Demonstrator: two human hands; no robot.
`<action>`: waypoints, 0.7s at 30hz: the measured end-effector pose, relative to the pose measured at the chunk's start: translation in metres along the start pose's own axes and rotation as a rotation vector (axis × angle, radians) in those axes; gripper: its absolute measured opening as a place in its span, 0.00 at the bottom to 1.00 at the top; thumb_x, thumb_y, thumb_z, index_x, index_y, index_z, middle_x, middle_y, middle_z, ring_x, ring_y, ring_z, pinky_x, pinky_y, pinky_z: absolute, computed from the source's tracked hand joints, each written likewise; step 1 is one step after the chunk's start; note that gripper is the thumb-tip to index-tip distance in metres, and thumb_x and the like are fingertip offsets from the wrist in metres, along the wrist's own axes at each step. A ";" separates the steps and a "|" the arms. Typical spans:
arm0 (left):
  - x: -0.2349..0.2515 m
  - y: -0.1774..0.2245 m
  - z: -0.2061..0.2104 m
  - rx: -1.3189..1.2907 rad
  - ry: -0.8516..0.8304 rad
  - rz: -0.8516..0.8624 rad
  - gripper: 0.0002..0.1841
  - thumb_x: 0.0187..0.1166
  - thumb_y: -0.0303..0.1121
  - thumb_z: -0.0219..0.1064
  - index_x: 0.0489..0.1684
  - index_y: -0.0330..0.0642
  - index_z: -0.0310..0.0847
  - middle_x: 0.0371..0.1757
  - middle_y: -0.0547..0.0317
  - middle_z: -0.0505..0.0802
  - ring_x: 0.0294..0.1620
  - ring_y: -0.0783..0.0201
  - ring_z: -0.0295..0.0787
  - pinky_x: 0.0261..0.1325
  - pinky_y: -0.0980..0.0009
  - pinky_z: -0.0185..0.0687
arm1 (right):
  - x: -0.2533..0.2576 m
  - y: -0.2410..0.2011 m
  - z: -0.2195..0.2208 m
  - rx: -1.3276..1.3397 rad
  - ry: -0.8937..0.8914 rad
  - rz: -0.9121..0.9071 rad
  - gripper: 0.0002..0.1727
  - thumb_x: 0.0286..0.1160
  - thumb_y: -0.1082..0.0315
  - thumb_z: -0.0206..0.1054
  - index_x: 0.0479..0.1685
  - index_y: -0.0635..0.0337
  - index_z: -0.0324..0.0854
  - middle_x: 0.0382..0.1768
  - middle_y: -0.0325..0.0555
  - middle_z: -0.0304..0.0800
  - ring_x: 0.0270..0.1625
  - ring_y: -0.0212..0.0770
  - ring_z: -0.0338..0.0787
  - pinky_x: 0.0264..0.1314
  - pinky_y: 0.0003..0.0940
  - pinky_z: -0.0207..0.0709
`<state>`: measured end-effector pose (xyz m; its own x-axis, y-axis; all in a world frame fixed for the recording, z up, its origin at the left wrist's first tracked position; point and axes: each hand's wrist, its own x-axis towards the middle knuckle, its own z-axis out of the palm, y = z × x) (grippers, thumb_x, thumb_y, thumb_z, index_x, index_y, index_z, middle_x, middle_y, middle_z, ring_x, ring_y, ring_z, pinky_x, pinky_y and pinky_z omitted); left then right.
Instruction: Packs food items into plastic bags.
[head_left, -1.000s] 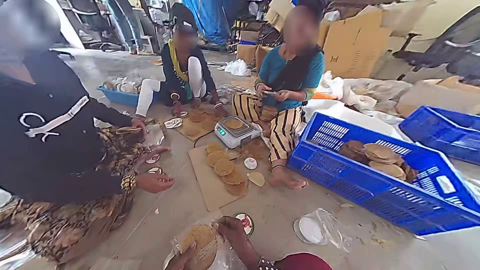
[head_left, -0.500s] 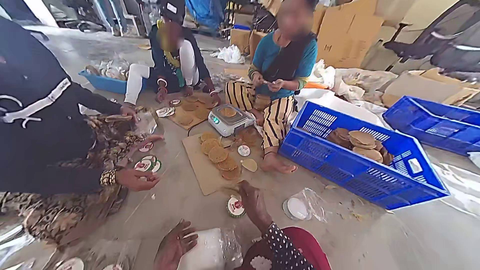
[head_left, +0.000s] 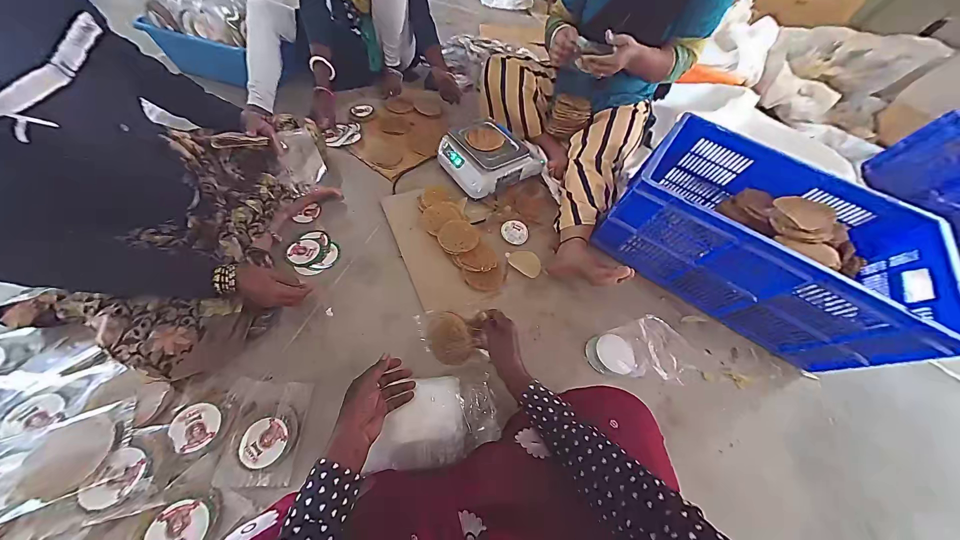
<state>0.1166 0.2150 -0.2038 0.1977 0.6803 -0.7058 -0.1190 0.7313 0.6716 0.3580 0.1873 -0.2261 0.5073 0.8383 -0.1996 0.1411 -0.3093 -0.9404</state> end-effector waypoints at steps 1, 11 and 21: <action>0.000 0.000 0.000 -0.001 0.005 0.003 0.24 0.95 0.47 0.47 0.63 0.33 0.77 0.45 0.46 0.93 0.39 0.53 0.94 0.43 0.57 0.92 | 0.003 0.006 0.010 0.071 -0.002 0.043 0.16 0.91 0.68 0.54 0.57 0.74 0.81 0.45 0.58 0.89 0.47 0.44 0.89 0.56 0.43 0.82; 0.000 0.001 0.002 0.010 0.007 -0.003 0.24 0.96 0.47 0.43 0.66 0.34 0.74 0.43 0.48 0.92 0.36 0.54 0.94 0.42 0.59 0.92 | 0.018 0.033 0.048 -0.096 -0.076 0.203 0.17 0.90 0.71 0.54 0.64 0.76 0.78 0.56 0.69 0.86 0.60 0.55 0.86 0.68 0.48 0.75; 0.003 0.000 0.001 0.024 0.002 0.010 0.16 0.94 0.36 0.50 0.64 0.33 0.73 0.42 0.47 0.93 0.35 0.55 0.94 0.40 0.60 0.93 | 0.013 0.027 0.056 -0.196 -0.199 0.176 0.38 0.75 0.75 0.68 0.87 0.66 0.57 0.56 0.64 0.91 0.60 0.56 0.91 0.67 0.52 0.81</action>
<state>0.1183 0.2170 -0.2052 0.1948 0.6879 -0.6992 -0.0979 0.7229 0.6840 0.3212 0.2147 -0.2697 0.3649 0.8296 -0.4226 0.2369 -0.5216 -0.8196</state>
